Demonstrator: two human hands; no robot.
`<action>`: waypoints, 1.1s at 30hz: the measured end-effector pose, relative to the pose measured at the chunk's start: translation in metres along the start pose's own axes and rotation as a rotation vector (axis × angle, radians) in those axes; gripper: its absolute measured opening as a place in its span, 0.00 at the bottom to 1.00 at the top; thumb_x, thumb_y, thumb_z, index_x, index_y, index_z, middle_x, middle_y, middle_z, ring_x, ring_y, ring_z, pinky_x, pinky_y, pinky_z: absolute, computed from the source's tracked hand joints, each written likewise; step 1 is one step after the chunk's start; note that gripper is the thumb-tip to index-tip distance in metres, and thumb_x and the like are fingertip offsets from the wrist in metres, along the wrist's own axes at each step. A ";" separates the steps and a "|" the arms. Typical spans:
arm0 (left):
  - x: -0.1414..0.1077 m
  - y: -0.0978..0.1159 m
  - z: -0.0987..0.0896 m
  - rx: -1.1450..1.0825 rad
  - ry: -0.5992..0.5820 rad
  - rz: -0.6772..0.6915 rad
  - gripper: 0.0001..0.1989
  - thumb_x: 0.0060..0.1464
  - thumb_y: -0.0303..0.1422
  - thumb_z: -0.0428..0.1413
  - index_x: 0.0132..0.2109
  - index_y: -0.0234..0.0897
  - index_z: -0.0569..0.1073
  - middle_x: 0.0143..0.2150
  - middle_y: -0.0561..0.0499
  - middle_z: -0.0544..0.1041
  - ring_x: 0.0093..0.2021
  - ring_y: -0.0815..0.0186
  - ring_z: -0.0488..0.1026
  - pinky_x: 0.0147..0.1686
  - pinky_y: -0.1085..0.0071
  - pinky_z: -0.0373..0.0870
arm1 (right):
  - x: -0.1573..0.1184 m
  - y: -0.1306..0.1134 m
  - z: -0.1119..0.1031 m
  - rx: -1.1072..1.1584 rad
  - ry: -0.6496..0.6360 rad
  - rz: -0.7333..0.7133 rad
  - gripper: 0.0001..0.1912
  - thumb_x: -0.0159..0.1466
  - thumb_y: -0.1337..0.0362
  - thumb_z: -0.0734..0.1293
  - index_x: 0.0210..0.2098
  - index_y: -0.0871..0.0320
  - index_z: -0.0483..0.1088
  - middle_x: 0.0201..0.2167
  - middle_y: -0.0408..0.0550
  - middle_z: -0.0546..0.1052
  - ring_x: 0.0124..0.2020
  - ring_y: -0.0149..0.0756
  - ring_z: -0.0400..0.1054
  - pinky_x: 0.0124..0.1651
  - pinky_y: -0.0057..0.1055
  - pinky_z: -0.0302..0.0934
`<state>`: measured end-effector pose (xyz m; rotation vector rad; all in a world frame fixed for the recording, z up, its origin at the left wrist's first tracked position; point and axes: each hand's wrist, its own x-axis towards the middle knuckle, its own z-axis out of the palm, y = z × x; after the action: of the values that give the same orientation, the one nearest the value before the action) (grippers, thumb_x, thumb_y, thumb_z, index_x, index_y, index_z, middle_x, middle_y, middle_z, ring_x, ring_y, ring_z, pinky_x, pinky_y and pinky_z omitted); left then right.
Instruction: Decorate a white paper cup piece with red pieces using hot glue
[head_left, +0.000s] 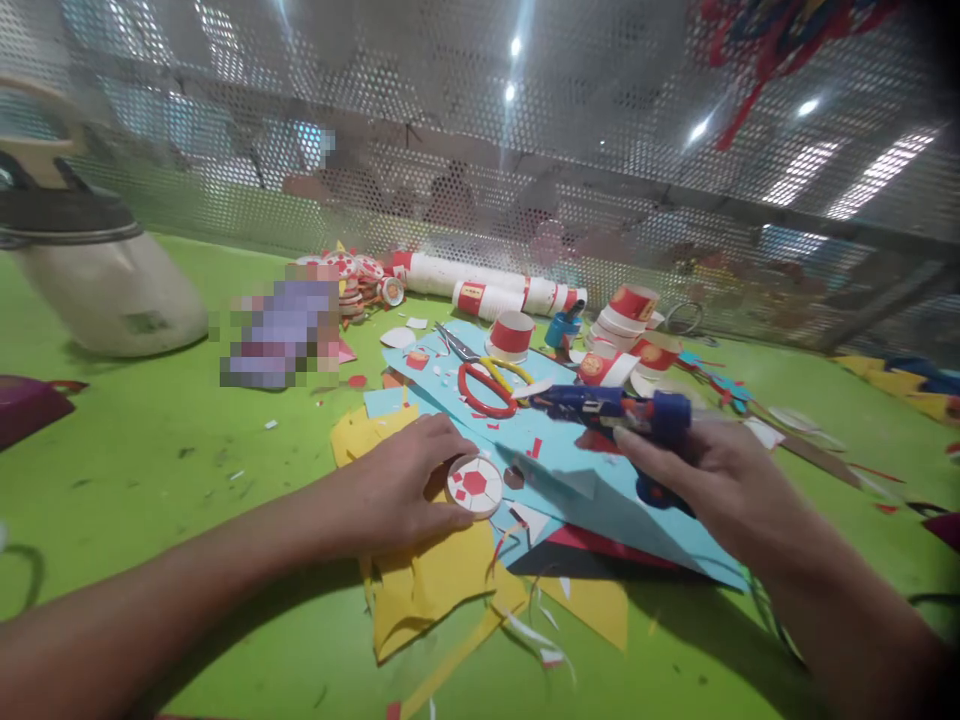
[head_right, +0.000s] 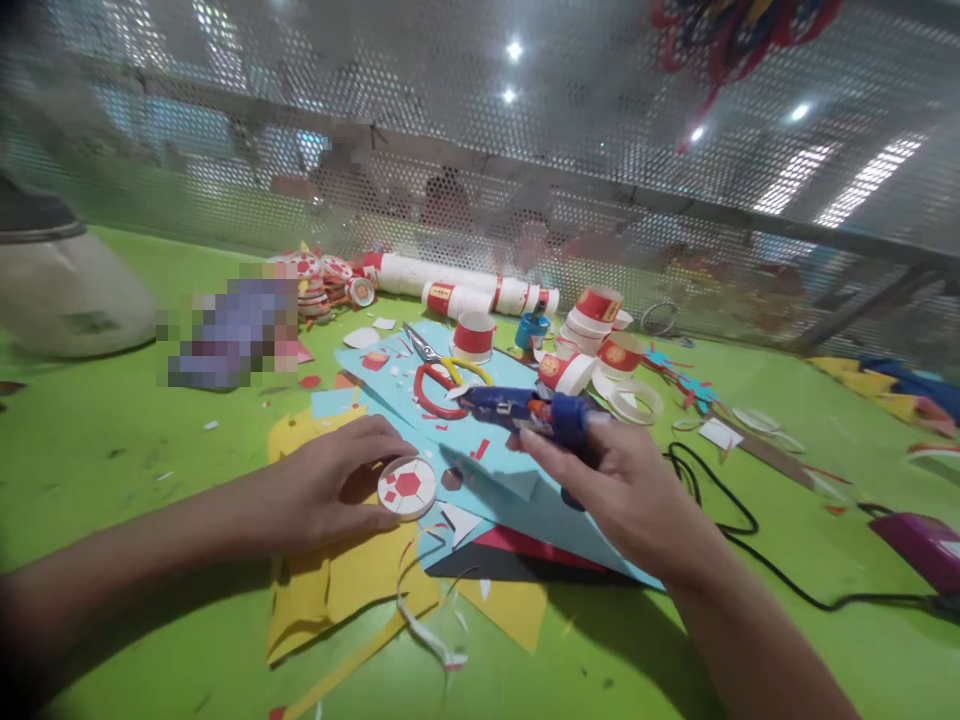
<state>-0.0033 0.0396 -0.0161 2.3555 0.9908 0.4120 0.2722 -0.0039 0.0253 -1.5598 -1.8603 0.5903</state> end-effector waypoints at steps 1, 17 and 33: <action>0.001 -0.001 0.001 0.008 0.011 0.005 0.17 0.52 0.41 0.57 0.46 0.37 0.71 0.42 0.47 0.69 0.40 0.60 0.66 0.39 0.64 0.65 | -0.002 0.000 -0.001 0.005 -0.039 0.016 0.20 0.62 0.47 0.63 0.32 0.56 0.76 0.19 0.42 0.65 0.19 0.30 0.57 0.18 0.27 0.52; 0.005 -0.006 0.008 0.005 0.084 -0.004 0.14 0.49 0.40 0.60 0.38 0.36 0.69 0.37 0.50 0.67 0.38 0.62 0.64 0.35 0.68 0.62 | -0.008 -0.017 0.021 -0.125 -0.290 -0.063 0.24 0.66 0.46 0.57 0.27 0.56 0.72 0.20 0.43 0.69 0.20 0.31 0.61 0.21 0.27 0.56; -0.005 0.007 -0.011 -0.279 0.318 0.135 0.15 0.53 0.34 0.58 0.48 0.35 0.74 0.45 0.45 0.73 0.44 0.61 0.72 0.45 0.61 0.69 | -0.009 -0.014 0.012 0.034 -0.312 -0.007 0.19 0.67 0.50 0.59 0.33 0.55 0.74 0.29 0.45 0.74 0.23 0.29 0.59 0.24 0.27 0.53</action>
<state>-0.0081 0.0363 -0.0034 2.1471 0.8475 0.9377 0.2545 -0.0151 0.0249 -1.5047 -2.0680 0.9001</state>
